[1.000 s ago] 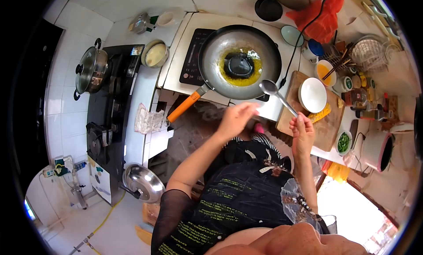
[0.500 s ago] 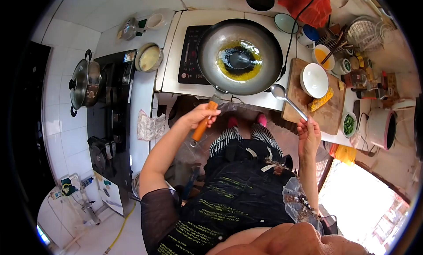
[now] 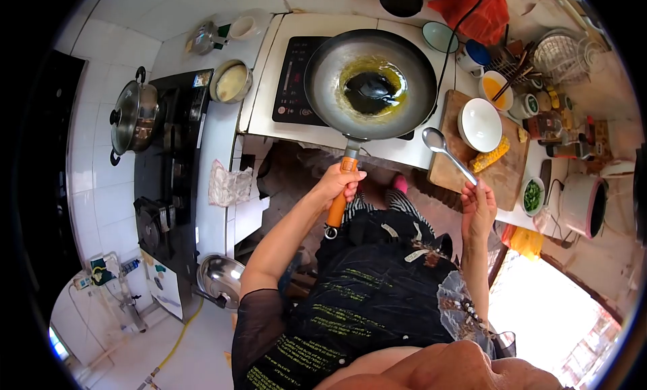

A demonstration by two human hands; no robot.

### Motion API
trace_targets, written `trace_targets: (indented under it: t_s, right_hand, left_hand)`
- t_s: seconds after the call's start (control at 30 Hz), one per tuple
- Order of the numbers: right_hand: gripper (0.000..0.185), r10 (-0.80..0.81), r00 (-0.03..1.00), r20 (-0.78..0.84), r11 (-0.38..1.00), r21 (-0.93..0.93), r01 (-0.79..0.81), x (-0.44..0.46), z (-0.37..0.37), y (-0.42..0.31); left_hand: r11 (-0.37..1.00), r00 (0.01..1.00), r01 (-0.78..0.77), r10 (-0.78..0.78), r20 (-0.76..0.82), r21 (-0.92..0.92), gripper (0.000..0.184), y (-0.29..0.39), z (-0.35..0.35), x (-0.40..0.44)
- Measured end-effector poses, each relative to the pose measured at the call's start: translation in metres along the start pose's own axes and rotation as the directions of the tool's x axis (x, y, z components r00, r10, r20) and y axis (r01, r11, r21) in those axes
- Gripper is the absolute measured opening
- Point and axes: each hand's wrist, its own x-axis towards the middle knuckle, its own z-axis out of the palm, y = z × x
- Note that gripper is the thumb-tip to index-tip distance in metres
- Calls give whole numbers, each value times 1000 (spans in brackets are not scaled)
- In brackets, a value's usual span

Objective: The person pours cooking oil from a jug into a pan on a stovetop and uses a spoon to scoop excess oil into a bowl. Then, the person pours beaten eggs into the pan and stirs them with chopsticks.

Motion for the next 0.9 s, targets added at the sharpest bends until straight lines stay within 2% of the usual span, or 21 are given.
trace_targets:
  t_s: [0.2, 0.4, 0.5, 0.9]
  right_hand:
    - [18, -3, 1000, 17, 1000, -9, 3, 1, -4, 5]
    - [19, 13, 1000, 19, 1000, -18, -13, 0, -4, 6]
    - [19, 21, 999, 26, 1000, -16, -21, 0, -3, 7]
    - [19, 40, 998, 42, 999, -19, -39, 4, -2, 8]
  left_hand:
    - [998, 999, -34, 35, 4, -49, 24, -13, -6, 3]
    - [998, 998, -69, 69, -11, 2, 23, -26, -7, 13]
    - [995, 995, -89, 91, -44, 53, 23, -21, -1, 15]
    - [997, 995, -78, 79, -64, 15, 22, 5, -2, 14]
